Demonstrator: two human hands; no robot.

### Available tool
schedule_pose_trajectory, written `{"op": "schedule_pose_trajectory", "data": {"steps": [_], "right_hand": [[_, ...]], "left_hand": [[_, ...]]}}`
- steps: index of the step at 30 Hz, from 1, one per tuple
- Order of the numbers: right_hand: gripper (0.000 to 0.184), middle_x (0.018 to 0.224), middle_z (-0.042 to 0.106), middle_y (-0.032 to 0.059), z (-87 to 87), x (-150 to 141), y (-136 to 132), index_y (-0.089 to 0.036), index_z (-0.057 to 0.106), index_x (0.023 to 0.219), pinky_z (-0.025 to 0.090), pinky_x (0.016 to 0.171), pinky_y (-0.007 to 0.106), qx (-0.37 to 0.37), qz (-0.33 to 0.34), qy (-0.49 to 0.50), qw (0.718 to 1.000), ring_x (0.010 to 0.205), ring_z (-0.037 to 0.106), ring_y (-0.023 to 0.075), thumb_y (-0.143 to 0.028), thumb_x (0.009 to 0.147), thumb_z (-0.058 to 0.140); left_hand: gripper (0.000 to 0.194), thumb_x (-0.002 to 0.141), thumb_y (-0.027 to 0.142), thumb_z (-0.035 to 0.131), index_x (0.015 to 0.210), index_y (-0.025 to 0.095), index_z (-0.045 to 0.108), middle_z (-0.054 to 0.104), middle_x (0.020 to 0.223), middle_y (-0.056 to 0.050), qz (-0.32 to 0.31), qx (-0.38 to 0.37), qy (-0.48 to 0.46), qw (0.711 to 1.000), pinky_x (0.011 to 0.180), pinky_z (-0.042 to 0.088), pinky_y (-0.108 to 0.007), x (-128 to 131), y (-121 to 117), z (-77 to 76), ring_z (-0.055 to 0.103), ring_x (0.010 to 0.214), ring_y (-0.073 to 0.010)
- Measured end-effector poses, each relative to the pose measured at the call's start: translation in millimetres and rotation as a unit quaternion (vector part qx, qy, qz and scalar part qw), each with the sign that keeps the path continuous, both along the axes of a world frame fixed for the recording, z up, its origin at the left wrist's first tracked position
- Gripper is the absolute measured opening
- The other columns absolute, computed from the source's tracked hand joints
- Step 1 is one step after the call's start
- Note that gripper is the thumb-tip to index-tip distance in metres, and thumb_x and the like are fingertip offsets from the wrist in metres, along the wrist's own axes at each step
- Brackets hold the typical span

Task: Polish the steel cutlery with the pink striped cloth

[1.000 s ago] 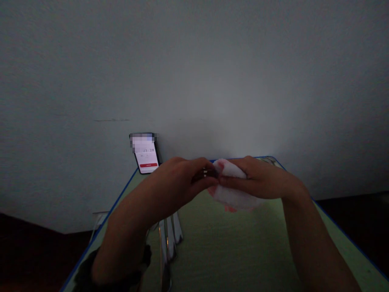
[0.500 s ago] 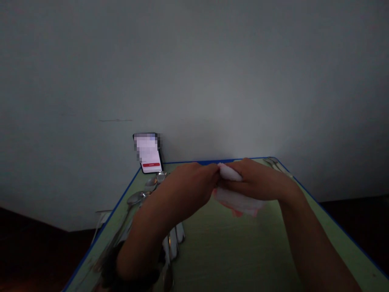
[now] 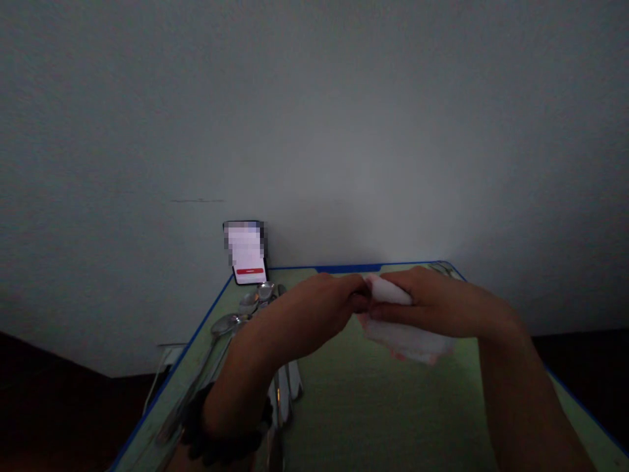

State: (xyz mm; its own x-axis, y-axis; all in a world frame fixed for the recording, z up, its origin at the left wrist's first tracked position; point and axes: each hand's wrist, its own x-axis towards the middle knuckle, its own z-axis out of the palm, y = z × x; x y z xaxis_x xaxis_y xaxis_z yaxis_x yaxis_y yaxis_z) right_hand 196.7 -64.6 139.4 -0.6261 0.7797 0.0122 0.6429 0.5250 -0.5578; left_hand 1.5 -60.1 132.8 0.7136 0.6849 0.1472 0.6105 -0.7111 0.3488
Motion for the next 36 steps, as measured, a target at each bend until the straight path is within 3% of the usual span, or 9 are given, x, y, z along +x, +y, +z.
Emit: {"op": "schedule_pose_trajectory", "data": {"steps": [7,12,18,27,32,36], "right_hand": [[0.034,0.075,0.063,0.001,3.2,7.6,-7.8,-0.02,0.059,0.098,0.037,0.048,0.02,-0.043,-0.033,0.037,0.998,0.059,0.054,0.0125,-0.048,0.08,0.051],[0.036,0.072,0.063,0.0006,0.1,18.0,-7.9,-0.021,0.059,0.102,0.039,0.044,0.019,-0.082,-0.059,0.052,0.994,0.056,0.055,0.0127,-0.047,0.077,0.055],[0.036,0.075,0.064,0.0012,1.3,13.3,-6.8,-0.02,0.061,0.102,0.041,0.047,0.02,-0.028,-0.066,0.097,0.993,0.058,0.056,0.0119,-0.044,0.076,0.057],[0.03,0.061,0.056,-0.0028,10.3,-0.4,-11.7,-0.019,0.06,0.089,0.034,0.042,0.017,-0.011,0.006,0.07,0.997,0.049,0.048,0.0076,-0.046,0.08,0.051],[0.031,0.061,0.057,-0.0018,9.1,-3.9,-12.2,-0.017,0.057,0.085,0.034,0.041,0.016,-0.034,0.011,0.079,0.996,0.048,0.049,0.0077,-0.045,0.084,0.045],[0.032,0.066,0.059,-0.0001,8.4,-3.0,-10.7,-0.017,0.057,0.091,0.036,0.042,0.017,-0.053,0.02,0.083,0.995,0.051,0.051,0.0086,-0.045,0.085,0.043]], "left_hand": [[0.026,0.092,0.027,0.033,0.1,0.022,0.057,0.055,0.06,0.005,0.03,-0.012,-0.05,0.998,0.053,0.035,-0.017,-30.9,-3.0,8.0,0.05,0.053,-0.0068],[0.025,0.092,0.03,0.036,0.104,0.024,0.057,0.057,0.062,0.004,0.058,-0.002,-0.036,0.998,0.053,0.036,-0.017,-44.9,-14.0,11.7,0.052,0.054,-0.0074],[0.024,0.088,0.036,0.042,0.106,0.026,0.055,0.065,0.081,0.001,0.099,0.028,-0.018,0.995,0.058,0.041,-0.021,-42.6,-25.1,14.7,0.058,0.066,-0.0115],[0.022,0.088,0.037,0.042,0.099,0.024,0.056,0.065,0.073,0.001,0.125,0.114,0.012,0.986,0.051,0.037,-0.021,-35.2,-24.2,21.9,0.058,0.06,-0.0128],[0.02,0.089,0.035,0.042,0.098,0.024,0.056,0.066,0.079,0.0,0.113,0.122,-0.015,0.986,0.054,0.039,-0.021,-25.9,-19.4,19.7,0.06,0.067,-0.0131],[0.023,0.087,0.034,0.045,0.106,0.022,0.052,0.066,0.081,-0.001,0.065,0.078,-0.067,0.993,0.058,0.043,-0.021,-23.3,-18.5,15.8,0.061,0.07,-0.0131]]}}
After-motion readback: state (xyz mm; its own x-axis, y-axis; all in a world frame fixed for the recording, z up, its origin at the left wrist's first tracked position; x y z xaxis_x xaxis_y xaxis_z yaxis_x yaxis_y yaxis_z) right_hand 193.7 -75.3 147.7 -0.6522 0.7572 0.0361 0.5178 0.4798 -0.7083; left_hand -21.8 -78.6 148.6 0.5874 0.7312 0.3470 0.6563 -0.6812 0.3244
